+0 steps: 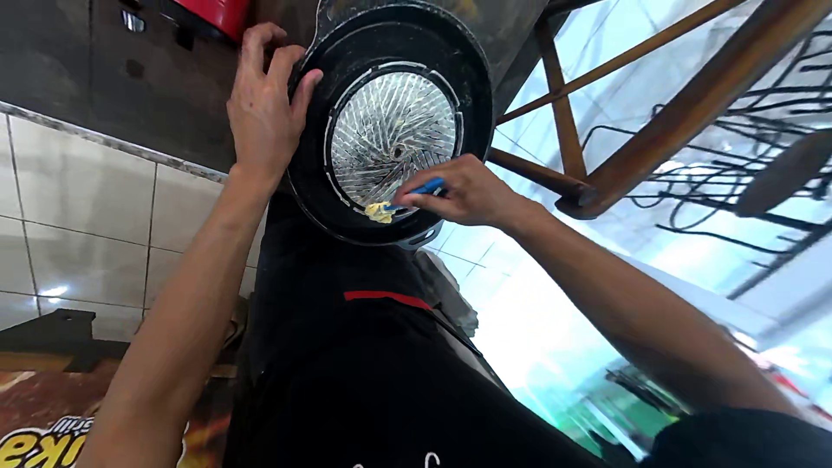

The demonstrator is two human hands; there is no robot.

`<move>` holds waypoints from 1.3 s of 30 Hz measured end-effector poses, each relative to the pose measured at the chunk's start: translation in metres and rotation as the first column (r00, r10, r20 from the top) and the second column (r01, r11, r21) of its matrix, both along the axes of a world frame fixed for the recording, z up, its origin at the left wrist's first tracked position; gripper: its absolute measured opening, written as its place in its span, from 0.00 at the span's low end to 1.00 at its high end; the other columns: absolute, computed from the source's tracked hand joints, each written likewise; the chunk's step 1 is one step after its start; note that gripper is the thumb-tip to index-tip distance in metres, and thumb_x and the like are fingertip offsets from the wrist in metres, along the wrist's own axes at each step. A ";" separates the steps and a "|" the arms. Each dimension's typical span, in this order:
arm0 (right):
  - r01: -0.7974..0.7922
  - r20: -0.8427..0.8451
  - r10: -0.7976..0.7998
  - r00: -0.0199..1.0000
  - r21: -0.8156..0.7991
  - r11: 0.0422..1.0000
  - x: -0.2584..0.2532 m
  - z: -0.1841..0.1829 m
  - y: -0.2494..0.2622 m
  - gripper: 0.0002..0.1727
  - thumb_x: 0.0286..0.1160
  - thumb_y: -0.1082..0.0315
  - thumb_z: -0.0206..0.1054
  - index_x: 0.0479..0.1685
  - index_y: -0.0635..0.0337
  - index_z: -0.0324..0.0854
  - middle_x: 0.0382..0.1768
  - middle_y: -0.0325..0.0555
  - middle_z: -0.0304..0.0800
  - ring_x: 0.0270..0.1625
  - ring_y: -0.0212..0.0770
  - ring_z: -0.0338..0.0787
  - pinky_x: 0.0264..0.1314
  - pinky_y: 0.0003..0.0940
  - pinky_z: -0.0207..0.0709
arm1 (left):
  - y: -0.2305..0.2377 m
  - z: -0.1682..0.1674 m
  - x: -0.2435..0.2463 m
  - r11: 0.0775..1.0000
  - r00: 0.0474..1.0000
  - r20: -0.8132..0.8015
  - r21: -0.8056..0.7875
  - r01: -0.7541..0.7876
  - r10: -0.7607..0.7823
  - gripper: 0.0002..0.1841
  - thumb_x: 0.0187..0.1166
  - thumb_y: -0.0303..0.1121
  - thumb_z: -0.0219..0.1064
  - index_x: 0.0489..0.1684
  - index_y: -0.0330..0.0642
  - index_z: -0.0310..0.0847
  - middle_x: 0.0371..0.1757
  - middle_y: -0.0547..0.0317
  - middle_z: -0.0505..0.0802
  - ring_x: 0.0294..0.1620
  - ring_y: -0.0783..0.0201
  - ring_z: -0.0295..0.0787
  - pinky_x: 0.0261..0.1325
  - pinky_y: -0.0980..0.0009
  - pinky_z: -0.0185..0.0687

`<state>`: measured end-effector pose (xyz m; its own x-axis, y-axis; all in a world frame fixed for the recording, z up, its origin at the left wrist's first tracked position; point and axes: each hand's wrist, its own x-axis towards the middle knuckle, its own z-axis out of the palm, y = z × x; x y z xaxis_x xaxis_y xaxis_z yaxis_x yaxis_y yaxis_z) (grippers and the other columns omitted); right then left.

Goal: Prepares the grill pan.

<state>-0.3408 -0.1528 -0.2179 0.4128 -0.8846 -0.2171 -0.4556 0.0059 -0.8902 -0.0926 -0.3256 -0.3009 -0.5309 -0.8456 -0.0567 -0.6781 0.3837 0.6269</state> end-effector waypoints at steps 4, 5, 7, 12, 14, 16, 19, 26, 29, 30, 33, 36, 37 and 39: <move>0.215 0.024 -0.216 0.976 0.041 0.976 0.017 -0.010 -0.042 0.15 0.87 0.59 0.62 0.51 0.60 0.91 0.36 0.38 0.97 0.38 0.28 0.95 0.48 0.32 0.91 | -0.002 0.001 -0.001 1.000 1.000 -0.003 -0.015 0.020 -0.020 0.23 0.89 0.52 0.57 0.63 0.43 0.86 0.73 0.44 0.84 0.69 0.48 0.84 0.68 0.55 0.81; 0.327 0.041 -0.328 0.944 0.017 0.945 0.023 -0.012 -0.050 0.14 0.87 0.61 0.63 0.51 0.61 0.91 0.37 0.38 0.96 0.38 0.29 0.95 0.47 0.32 0.92 | -0.001 0.001 -0.001 1.000 1.000 -0.003 -0.017 0.023 -0.023 0.23 0.89 0.52 0.57 0.63 0.43 0.86 0.73 0.43 0.84 0.69 0.48 0.84 0.68 0.55 0.81; 0.449 0.015 -0.454 0.891 -0.167 0.878 0.039 -0.011 -0.059 0.12 0.87 0.65 0.64 0.51 0.64 0.90 0.40 0.41 0.97 0.41 0.30 0.96 0.47 0.32 0.94 | -0.001 0.001 -0.002 1.000 0.999 0.025 -0.019 0.020 -0.019 0.23 0.90 0.52 0.57 0.63 0.44 0.86 0.73 0.45 0.83 0.68 0.49 0.84 0.67 0.56 0.82; -0.061 -0.173 -0.027 0.985 -0.488 0.871 0.057 -0.004 -0.038 0.14 0.88 0.61 0.62 0.52 0.59 0.90 0.46 0.50 0.95 0.53 0.47 0.95 0.59 0.40 0.87 | 0.001 0.001 -0.005 0.999 0.998 0.052 -0.040 0.023 -0.020 0.21 0.90 0.50 0.56 0.60 0.44 0.87 0.72 0.46 0.85 0.68 0.49 0.85 0.67 0.55 0.81; -0.026 -0.019 0.021 1.000 -0.308 0.951 0.044 -0.004 -0.050 0.13 0.87 0.62 0.64 0.52 0.59 0.91 0.47 0.45 0.96 0.51 0.38 0.95 0.58 0.36 0.88 | -0.002 0.001 -0.005 0.999 0.999 0.041 -0.034 0.024 -0.023 0.21 0.90 0.48 0.57 0.60 0.43 0.87 0.71 0.44 0.85 0.68 0.48 0.84 0.68 0.55 0.81; 0.165 0.092 -0.149 0.985 -0.195 0.967 0.032 -0.009 -0.065 0.12 0.85 0.66 0.64 0.50 0.62 0.92 0.45 0.43 0.97 0.47 0.32 0.95 0.55 0.34 0.90 | -0.001 0.001 -0.005 0.999 0.999 0.043 -0.035 0.023 -0.022 0.20 0.90 0.48 0.57 0.60 0.43 0.87 0.71 0.43 0.85 0.69 0.48 0.84 0.68 0.55 0.81; 0.511 0.052 -0.514 0.856 -0.236 0.827 0.019 -0.016 -0.078 0.13 0.87 0.64 0.63 0.51 0.63 0.91 0.39 0.41 0.96 0.40 0.30 0.95 0.48 0.31 0.92 | -0.002 0.000 -0.007 0.999 0.998 0.058 -0.037 0.025 -0.022 0.21 0.90 0.48 0.57 0.61 0.42 0.87 0.71 0.43 0.85 0.69 0.48 0.84 0.70 0.55 0.80; 0.279 -0.070 -0.311 0.948 -0.289 0.916 0.030 0.002 0.041 0.12 0.85 0.64 0.66 0.52 0.61 0.91 0.51 0.48 0.96 0.59 0.41 0.93 0.69 0.38 0.84 | -0.002 0.001 -0.008 0.996 0.997 0.071 -0.073 0.046 -0.041 0.20 0.90 0.48 0.56 0.62 0.44 0.86 0.72 0.44 0.84 0.71 0.50 0.83 0.71 0.58 0.79; 0.673 -0.040 -0.688 0.725 -0.172 0.719 0.018 0.002 0.063 0.11 0.84 0.68 0.66 0.51 0.66 0.90 0.48 0.47 0.97 0.48 0.35 0.96 0.54 0.36 0.92 | -0.001 0.000 -0.009 0.996 0.995 0.089 -0.074 0.048 -0.042 0.21 0.90 0.48 0.56 0.66 0.44 0.84 0.73 0.44 0.84 0.71 0.50 0.83 0.70 0.58 0.79; 0.710 -0.113 -0.744 0.659 -0.234 0.664 0.025 0.006 0.066 0.11 0.85 0.68 0.65 0.52 0.65 0.89 0.49 0.47 0.97 0.49 0.36 0.96 0.54 0.36 0.91 | 0.000 -0.001 -0.009 0.995 0.996 0.085 -0.084 0.046 -0.039 0.21 0.90 0.48 0.57 0.66 0.44 0.84 0.72 0.44 0.84 0.71 0.51 0.83 0.70 0.59 0.79; 0.497 -0.250 -0.606 0.755 -0.385 0.778 0.057 0.008 0.076 0.12 0.85 0.63 0.67 0.51 0.61 0.91 0.50 0.49 0.96 0.57 0.43 0.93 0.68 0.42 0.84 | -0.004 -0.002 -0.007 0.991 0.996 0.073 -0.113 0.068 -0.060 0.20 0.90 0.48 0.57 0.69 0.46 0.82 0.73 0.46 0.84 0.73 0.53 0.82 0.71 0.60 0.79; 0.604 -0.096 -0.651 0.753 -0.292 0.742 0.048 0.003 0.075 0.11 0.83 0.65 0.68 0.51 0.63 0.92 0.49 0.48 0.97 0.56 0.40 0.94 0.66 0.38 0.86 | -0.002 0.002 -0.010 0.991 0.994 0.064 -0.095 0.093 -0.087 0.23 0.91 0.47 0.55 0.75 0.44 0.77 0.75 0.42 0.82 0.75 0.49 0.80 0.73 0.58 0.78; 0.716 -0.075 -0.759 0.646 -0.283 0.638 0.040 0.001 0.073 0.11 0.83 0.67 0.68 0.50 0.64 0.91 0.49 0.48 0.97 0.53 0.37 0.95 0.61 0.37 0.89 | -0.002 0.002 -0.010 0.990 0.995 0.059 -0.107 0.088 -0.082 0.23 0.91 0.47 0.55 0.76 0.44 0.77 0.74 0.42 0.83 0.75 0.50 0.80 0.73 0.58 0.77; 0.789 -0.129 -0.876 0.465 -0.389 0.476 0.033 -0.006 0.073 0.11 0.84 0.68 0.66 0.51 0.64 0.91 0.49 0.48 0.96 0.51 0.37 0.95 0.55 0.36 0.91 | -0.001 0.000 -0.009 0.987 0.996 0.049 -0.134 0.086 -0.080 0.22 0.91 0.45 0.55 0.75 0.43 0.77 0.73 0.43 0.83 0.75 0.51 0.80 0.74 0.60 0.76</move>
<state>-0.3074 -0.0793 -0.2235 -0.5935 -0.7995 0.0923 -0.5648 0.3321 -0.7554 -0.1021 -0.3267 -0.3005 -0.5990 -0.8002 0.0310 -0.6658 0.5192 0.5359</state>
